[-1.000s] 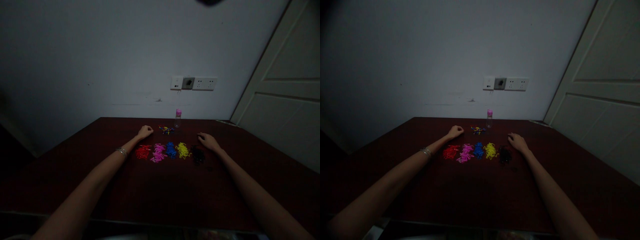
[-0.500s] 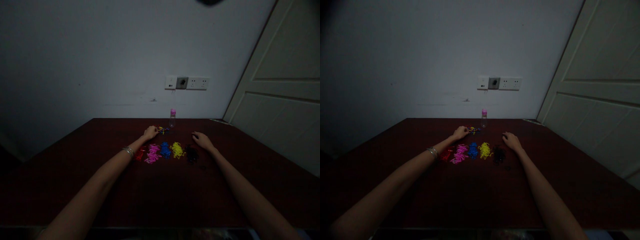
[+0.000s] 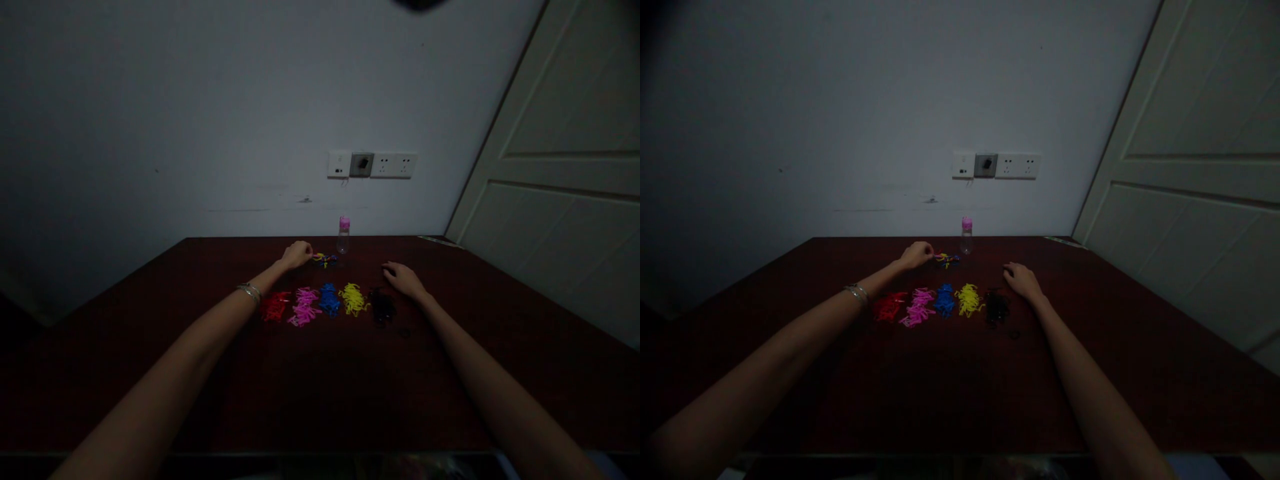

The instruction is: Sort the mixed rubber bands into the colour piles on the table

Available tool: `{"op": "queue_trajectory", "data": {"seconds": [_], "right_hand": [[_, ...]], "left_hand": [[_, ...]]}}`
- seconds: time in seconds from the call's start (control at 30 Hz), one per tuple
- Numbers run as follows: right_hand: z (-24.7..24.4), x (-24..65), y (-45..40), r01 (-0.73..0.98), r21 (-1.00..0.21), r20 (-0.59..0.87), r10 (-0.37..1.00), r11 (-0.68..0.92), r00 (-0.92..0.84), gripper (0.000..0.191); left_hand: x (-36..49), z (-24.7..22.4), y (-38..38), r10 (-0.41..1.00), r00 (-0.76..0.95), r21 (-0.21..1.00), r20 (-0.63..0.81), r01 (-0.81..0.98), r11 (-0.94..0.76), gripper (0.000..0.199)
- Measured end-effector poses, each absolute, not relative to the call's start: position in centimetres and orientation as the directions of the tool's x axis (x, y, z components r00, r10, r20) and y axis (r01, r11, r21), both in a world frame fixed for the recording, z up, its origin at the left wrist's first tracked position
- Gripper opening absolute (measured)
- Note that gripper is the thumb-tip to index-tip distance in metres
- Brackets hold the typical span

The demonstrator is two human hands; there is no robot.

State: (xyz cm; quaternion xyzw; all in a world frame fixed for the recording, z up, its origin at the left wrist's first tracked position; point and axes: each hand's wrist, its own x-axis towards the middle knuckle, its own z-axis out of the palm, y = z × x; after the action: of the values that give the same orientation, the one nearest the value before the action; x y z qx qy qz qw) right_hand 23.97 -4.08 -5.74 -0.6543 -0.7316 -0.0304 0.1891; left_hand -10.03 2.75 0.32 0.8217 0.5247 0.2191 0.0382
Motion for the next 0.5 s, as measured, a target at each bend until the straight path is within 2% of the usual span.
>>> {"op": "queue_trajectory", "data": {"seconds": [0.07,0.2,0.4,0.5], "right_hand": [[-5.7,23.9,-4.1,0.968,-0.209,0.317,0.946,0.140,-0.069,0.040],[-5.7,23.9,-4.1,0.968,-0.202,0.324,0.943,0.146,-0.075,0.041],[-5.9,23.9,-4.0,0.971,-0.187,0.333,0.939,0.151,-0.082,0.042],[-5.9,23.9,-4.0,0.970,-0.193,0.330,0.941,0.146,-0.076,0.043]], "left_hand": [[-10.1,1.1,2.8,0.876,0.356,0.315,0.326,0.833,-0.455,0.016],[-10.2,2.4,2.5,0.870,0.432,0.455,0.239,0.741,-0.493,0.014],[-12.5,2.7,1.2,0.769,0.636,0.631,-0.066,0.623,-0.462,0.015],[-13.6,2.3,0.4,0.716,0.671,0.677,-0.195,0.620,-0.397,0.016]]}}
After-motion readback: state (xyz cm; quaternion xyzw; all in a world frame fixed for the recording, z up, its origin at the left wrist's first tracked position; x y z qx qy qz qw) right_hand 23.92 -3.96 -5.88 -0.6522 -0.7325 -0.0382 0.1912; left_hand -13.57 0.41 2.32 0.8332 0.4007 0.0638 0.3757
